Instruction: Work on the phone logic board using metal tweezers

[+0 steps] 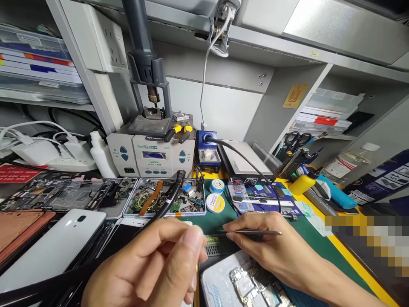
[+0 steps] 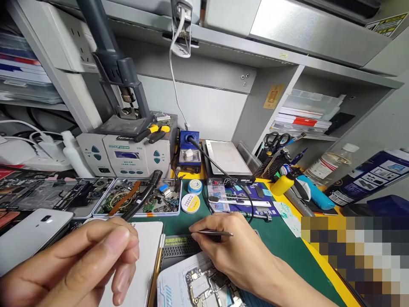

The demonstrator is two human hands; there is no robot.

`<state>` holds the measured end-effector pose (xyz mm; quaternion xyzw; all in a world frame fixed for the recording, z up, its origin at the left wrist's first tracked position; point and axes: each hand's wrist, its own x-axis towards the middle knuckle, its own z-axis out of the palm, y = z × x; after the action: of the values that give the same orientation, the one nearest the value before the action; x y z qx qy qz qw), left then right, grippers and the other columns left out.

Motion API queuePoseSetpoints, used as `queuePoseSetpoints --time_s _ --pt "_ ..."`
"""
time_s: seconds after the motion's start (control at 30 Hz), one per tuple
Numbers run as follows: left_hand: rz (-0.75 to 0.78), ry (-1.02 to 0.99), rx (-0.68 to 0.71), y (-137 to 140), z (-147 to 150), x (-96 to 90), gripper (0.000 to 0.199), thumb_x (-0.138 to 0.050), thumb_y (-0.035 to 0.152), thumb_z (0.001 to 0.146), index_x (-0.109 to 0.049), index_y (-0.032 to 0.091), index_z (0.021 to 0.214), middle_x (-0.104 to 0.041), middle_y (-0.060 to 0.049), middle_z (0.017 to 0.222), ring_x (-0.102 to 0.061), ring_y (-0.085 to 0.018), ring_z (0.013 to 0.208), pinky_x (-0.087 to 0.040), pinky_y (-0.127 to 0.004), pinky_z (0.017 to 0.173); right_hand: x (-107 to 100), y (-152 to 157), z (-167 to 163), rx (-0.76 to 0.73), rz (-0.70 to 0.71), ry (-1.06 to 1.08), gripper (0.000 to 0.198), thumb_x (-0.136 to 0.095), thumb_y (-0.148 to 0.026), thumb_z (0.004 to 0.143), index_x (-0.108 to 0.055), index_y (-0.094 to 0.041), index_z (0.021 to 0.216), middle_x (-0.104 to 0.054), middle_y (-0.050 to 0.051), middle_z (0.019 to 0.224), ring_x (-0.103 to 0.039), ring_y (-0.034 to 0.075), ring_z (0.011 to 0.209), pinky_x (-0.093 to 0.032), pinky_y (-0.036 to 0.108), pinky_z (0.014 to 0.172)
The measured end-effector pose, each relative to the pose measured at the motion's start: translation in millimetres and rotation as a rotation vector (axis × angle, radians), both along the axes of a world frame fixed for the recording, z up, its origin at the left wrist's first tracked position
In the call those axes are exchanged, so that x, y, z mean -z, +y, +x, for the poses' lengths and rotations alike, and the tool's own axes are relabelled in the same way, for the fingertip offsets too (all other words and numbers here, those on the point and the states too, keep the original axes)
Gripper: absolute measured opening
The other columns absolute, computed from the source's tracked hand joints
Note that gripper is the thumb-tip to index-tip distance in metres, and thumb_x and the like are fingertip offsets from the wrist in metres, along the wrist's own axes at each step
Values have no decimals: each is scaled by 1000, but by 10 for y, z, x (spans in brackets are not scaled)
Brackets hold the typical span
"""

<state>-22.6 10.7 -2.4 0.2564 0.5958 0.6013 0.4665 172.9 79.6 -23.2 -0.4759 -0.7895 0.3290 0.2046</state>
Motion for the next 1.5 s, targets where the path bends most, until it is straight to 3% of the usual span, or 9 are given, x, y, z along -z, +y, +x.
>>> queuePoseSetpoints --time_s 0.37,0.63,0.87,1.1,1.3,1.5 --pt "-36 -55 -8 -21 0 -32 46 -84 66 53 -70 24 61 -62 -2 63 -50 -12 50 -30 -20 38 1 -29 -7 -6 19 -31 16 -67 -26 96 -80 -24 105 -78 1 103 -73 22 91 -57 31 79" --pt "-14 -85 -33 10 44 -47 37 -84 59 56 -70 24 61 -62 -2 62 -50 -12 49 -26 -19 37 -45 -35 -49 -119 85 -17 24 -62 -11 95 -79 -26 103 -77 -4 99 -72 16 88 -54 24 79" --pt "2 -73 32 -5 3 -30 41 -83 62 59 -70 24 63 -62 -2 65 -51 -11 50 -29 -19 40 9 8 -35 -60 90 -12 20 -65 -17 95 -80 -25 106 -78 -2 102 -74 18 90 -57 27 80" --pt "55 -65 37 12 3 -30 40 -85 60 61 -71 23 63 -62 -3 64 -50 -11 50 -21 -19 35 21 8 -22 -37 46 -16 17 -68 -23 95 -80 -26 107 -78 -2 105 -73 19 92 -58 29 83" --pt "157 -2 46 21 -32 21 35 -81 55 69 -72 22 65 -63 -2 62 -52 -11 50 -40 -21 45 60 19 -2 -7 12 -5 15 -70 -27 95 -81 -28 104 -79 -3 104 -73 20 92 -58 30 85" --pt "124 -38 39 -7 -8 7 34 -82 55 68 -70 23 63 -62 -1 62 -51 -10 49 -22 -19 36 57 30 10 3 -20 9 14 -69 -27 95 -81 -28 102 -79 -3 102 -74 19 91 -57 28 84"
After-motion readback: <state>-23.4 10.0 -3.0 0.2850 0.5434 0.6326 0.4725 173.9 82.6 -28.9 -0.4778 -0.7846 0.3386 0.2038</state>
